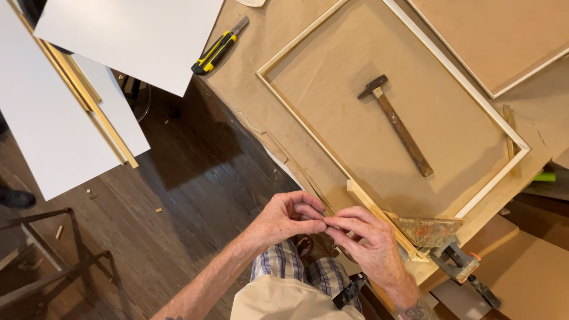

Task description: Assembling a wooden picture frame by aligning mitered corners in a clamp and fastening them.

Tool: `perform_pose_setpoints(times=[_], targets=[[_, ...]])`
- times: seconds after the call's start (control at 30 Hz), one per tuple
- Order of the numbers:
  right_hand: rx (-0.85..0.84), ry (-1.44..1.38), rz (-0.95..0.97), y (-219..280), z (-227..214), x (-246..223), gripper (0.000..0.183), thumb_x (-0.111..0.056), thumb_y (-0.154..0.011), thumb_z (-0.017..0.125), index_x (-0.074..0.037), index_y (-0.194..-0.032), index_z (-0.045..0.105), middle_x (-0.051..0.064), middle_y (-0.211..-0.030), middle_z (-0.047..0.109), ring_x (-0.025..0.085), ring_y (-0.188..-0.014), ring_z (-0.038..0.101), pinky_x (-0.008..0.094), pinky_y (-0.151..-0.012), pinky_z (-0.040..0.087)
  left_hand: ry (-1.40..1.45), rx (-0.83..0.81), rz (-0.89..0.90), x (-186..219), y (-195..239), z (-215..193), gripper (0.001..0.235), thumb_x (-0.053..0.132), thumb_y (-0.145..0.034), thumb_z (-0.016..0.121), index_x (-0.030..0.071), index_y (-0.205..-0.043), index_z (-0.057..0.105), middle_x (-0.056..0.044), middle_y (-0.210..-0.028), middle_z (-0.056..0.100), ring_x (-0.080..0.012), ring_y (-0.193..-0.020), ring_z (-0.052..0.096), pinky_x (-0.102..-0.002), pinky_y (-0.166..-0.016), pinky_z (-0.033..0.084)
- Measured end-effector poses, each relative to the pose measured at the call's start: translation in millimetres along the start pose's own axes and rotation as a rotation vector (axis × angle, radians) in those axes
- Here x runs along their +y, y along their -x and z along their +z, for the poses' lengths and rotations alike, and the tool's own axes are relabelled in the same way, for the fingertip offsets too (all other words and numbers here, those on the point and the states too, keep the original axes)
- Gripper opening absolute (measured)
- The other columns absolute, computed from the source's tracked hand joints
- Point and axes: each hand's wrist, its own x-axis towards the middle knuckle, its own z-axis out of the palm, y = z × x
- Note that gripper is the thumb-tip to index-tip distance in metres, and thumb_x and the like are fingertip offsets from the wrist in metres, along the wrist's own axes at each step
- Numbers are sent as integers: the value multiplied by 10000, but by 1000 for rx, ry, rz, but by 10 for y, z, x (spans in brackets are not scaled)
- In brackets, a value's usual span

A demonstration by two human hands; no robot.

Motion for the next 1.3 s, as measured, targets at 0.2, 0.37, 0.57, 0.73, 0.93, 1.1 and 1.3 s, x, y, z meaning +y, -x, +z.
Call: perform_pose_setpoints(times=[0.2,0.37,0.57,0.73,0.93,1.1,1.3], targets=[[130,-445,181,158,82,108,200,11,-819,788,-57,-1007,801,74,-967,727,94,-545,717,141,-432,618,175,64,-67,-52,-62,150,285,55,-804,854,52,-1038,693,-76,-907,794,-142,-788,746,-261,-768,607],[251,-440,87,253,111,297,189,9,-814,797,-64,-987,780,90,-998,737,80,-523,728,126,-417,622,317,166,-202,-49,-119,340,240,73,-777,861,55,-951,697,-50,-818,748,-157,-727,700,-299,-743,595],[288,-554,123,297,45,350,136,64,-857,725,13,-983,727,140,-974,696,149,-545,744,180,-442,633,614,127,-324,-254,-284,353,193,24,-842,807,16,-1027,750,-134,-879,765,-193,-712,724,-285,-748,639],[317,-408,220,392,35,450,206,26,-884,723,-57,-1071,696,126,-1053,684,150,-603,773,193,-442,667,491,142,-291,-146,-376,376,173,38,-838,816,8,-996,752,-102,-866,756,-191,-752,722,-298,-775,634],[306,32,20,278,-154,307,218,-37,-833,785,-42,-1047,746,90,-1017,728,108,-681,760,173,-631,670,194,134,-207,75,-337,433,219,129,-798,859,27,-965,762,-90,-849,757,-185,-762,703,-314,-773,616],[147,-60,174,405,6,546,82,-46,-988,568,-57,-1066,594,98,-1004,626,144,-658,753,204,-519,692,230,118,-227,-41,-396,435,238,88,-771,869,37,-978,764,-77,-902,772,-171,-786,708,-307,-786,617],[469,-1285,892,317,-35,331,163,-66,-1007,586,-11,-1150,638,82,-887,606,123,-535,486,224,-362,310,528,182,-321,-357,-685,196,223,23,-838,804,4,-1052,744,-136,-992,767,-223,-843,711,-349,-822,607]])
